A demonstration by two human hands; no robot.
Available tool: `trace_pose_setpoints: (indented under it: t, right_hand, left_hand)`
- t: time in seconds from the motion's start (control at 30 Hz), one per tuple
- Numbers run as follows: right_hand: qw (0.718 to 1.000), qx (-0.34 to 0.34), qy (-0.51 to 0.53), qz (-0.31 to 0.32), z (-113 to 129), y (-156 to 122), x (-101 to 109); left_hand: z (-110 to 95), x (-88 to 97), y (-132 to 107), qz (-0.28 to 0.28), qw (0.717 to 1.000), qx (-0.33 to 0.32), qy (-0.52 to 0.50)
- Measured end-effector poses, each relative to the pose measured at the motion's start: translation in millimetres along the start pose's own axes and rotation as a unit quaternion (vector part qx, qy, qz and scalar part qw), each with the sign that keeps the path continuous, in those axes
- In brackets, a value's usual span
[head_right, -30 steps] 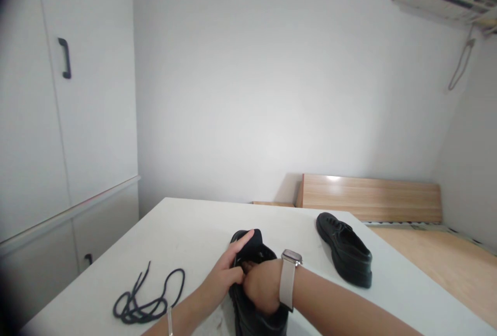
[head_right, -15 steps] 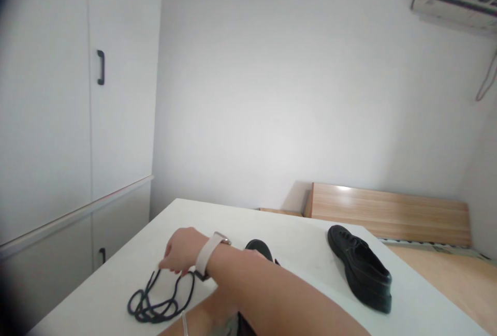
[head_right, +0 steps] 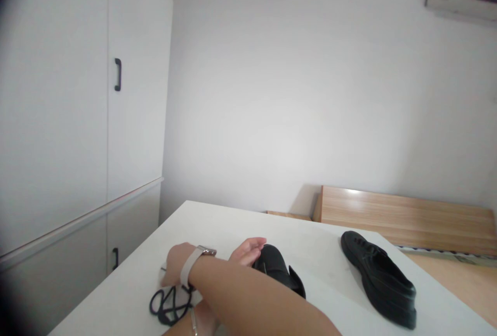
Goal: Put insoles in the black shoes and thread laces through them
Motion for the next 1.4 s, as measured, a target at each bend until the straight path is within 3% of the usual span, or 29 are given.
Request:
trace_pose_setpoints:
  t: [0.13, 0.23, 0.3, 0.4, 0.5, 0.67, 0.83, 0.9, 1.03, 1.17, 1.27, 1.4]
  right_hand:
    - [0.981, 0.043, 0.169, -0.082, -25, -41, 48]
    - [0.939, 0.063, 0.276, -0.193, -61, -98, 88]
    - [0.913, 0.071, 0.322, -0.240, -86, -136, 97]
    - [0.894, 0.070, 0.358, -0.259, -118, -173, 85]
    - [0.890, 0.063, 0.359, -0.273, -140, -188, 65]
    - [0.877, 0.084, 0.359, -0.308, -150, -197, 48]
    - [0.850, 0.088, 0.385, -0.349, -160, -202, 43]
    - [0.810, 0.098, 0.443, -0.373, -175, -208, 43]
    - [0.637, 0.131, 0.581, -0.489, -245, -250, 43]
    - [0.519, 0.126, 0.600, -0.596, -325, -312, 33]
    - [0.473, 0.132, 0.606, -0.626, -361, -347, 24]
    - [0.459, 0.146, 0.594, -0.645, -376, -371, 19]
  left_hand:
    - [-21, 7.9, -6, -0.052, 0.996, -0.040, -0.062]
    - [-49, 15.5, -9, -0.066, 0.989, -0.074, -0.107]
    - [-62, 17.4, -9, -0.061, 0.988, -0.069, -0.122]
    - [-68, 8.6, -9, -0.033, 0.993, -0.041, -0.104]
    - [-65, -1.6, -8, -0.035, 0.998, -0.038, -0.043]
    - [-60, -2.4, -8, -0.076, 0.994, -0.072, 0.035]
    - [-54, 11.3, -7, -0.124, 0.988, -0.092, 0.027]
    - [-53, 19.3, -7, -0.143, 0.986, -0.089, -0.005]
    - [-69, 46.5, -12, -0.201, 0.972, -0.099, -0.076]
    - [-99, 82.8, -21, -0.263, 0.947, -0.140, -0.119]
    - [-112, 107.5, -27, -0.296, 0.934, -0.156, -0.121]
    - [-116, 133.7, -37, -0.344, 0.920, -0.172, -0.075]
Point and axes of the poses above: each hand's wrist, its own y-axis towards the middle knuckle, its own x-axis out of the back of the hand, z = x × y, the point moved 9 cm from there along y, towards the middle knuckle, and after that the axes turned 11 degrees about z, right-handed, at the moved point
